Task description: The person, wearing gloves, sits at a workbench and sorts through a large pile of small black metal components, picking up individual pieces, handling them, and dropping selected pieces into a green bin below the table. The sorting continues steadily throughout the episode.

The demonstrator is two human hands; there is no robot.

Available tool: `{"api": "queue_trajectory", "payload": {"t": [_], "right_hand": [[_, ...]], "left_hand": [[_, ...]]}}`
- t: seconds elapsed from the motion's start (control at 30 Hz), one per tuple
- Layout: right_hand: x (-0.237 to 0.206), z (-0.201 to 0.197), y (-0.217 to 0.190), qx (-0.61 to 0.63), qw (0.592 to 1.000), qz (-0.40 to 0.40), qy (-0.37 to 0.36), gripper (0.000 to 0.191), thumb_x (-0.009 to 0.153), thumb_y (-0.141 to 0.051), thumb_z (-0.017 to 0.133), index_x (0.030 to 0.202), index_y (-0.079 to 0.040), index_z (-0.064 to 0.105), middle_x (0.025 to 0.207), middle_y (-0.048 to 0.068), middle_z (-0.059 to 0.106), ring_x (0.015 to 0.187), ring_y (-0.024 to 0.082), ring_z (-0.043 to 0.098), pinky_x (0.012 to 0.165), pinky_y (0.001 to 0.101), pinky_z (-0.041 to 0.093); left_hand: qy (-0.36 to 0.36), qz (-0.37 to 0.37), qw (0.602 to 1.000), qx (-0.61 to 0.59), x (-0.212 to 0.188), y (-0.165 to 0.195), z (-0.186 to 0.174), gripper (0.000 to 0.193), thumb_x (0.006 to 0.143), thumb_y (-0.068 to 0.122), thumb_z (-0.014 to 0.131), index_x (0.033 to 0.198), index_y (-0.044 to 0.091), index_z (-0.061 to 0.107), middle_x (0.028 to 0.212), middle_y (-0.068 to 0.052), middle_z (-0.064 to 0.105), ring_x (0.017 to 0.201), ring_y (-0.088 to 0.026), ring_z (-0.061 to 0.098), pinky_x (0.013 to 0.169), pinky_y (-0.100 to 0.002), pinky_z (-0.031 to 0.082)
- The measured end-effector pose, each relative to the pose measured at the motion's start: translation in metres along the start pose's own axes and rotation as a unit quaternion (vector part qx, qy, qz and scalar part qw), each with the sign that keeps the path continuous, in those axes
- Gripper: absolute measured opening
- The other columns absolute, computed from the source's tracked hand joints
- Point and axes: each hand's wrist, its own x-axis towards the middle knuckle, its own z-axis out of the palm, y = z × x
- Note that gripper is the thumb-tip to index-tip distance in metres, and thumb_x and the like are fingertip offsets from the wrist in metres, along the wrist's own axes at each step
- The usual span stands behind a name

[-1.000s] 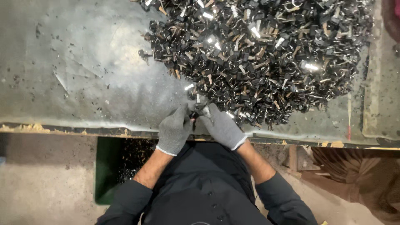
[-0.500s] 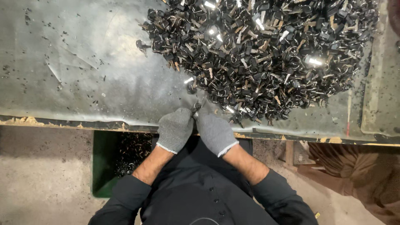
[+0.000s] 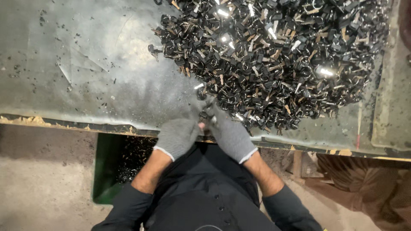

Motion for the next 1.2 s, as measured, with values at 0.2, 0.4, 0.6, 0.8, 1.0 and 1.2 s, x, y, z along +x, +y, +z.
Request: {"api": "queue_trajectory", "payload": {"t": [0.2,0.4,0.6,0.8,1.0,1.2], "right_hand": [[-0.004,0.018,-0.010,-0.101,0.969,-0.175,0.142,0.061,0.077,-0.022,0.068,0.127,0.009,0.054,0.127,0.030,0.062,0.100,0.045,0.070,0.078,0.0486,0.059],[0.001,0.011,-0.009,-0.155,0.984,0.049,-0.068,0.031,0.100,-0.020,0.056,0.124,0.000,0.057,0.122,0.025,0.065,0.093,0.037,0.074,0.075,0.0470,0.061],[-0.008,0.002,0.000,-0.020,0.989,0.142,-0.049,0.038,0.103,-0.030,0.052,0.131,-0.005,0.051,0.104,0.021,0.070,0.077,0.033,0.076,0.065,0.0434,0.061],[0.010,0.022,0.004,-0.044,0.995,-0.038,0.076,0.033,0.096,-0.022,0.059,0.121,-0.001,0.056,0.101,0.020,0.071,0.083,0.037,0.073,0.064,0.0464,0.059],[0.011,0.013,0.006,-0.116,0.992,-0.001,0.051,0.058,0.097,-0.017,0.055,0.150,0.004,0.042,0.099,0.021,0.070,0.081,0.036,0.073,0.064,0.0455,0.059],[0.014,0.002,0.003,-0.197,0.979,-0.045,0.000,0.035,0.100,-0.011,0.054,0.132,0.001,0.054,0.106,0.018,0.072,0.086,0.028,0.075,0.064,0.0384,0.061]], "left_hand": [[0.361,0.340,0.858,-0.132,0.035,-0.001,-0.027,0.040,0.084,0.010,0.069,0.124,0.011,0.067,0.113,-0.009,0.075,0.104,-0.031,0.069,0.087,-0.044,0.057],[0.194,0.169,0.962,-0.093,0.057,-0.001,-0.009,0.032,0.086,0.007,0.075,0.117,0.013,0.069,0.099,-0.011,0.075,0.094,-0.033,0.072,0.080,-0.046,0.057],[0.259,0.013,0.950,-0.173,0.029,0.002,0.015,0.041,0.083,0.019,0.082,0.120,0.016,0.065,0.094,-0.009,0.074,0.084,-0.032,0.074,0.073,-0.044,0.058],[0.370,0.171,0.889,-0.208,0.025,0.003,0.016,0.050,0.077,-0.001,0.064,0.124,0.014,0.066,0.114,-0.013,0.076,0.092,-0.034,0.074,0.076,-0.044,0.059],[0.297,0.091,0.948,-0.073,0.036,-0.005,0.032,0.034,0.077,0.016,0.078,0.109,0.011,0.068,0.082,-0.015,0.070,0.075,-0.036,0.071,0.065,-0.049,0.056],[0.324,0.114,0.936,-0.077,0.039,-0.012,0.046,0.034,0.079,0.008,0.072,0.112,0.008,0.069,0.079,-0.013,0.068,0.071,-0.033,0.070,0.062,-0.045,0.056]]}}
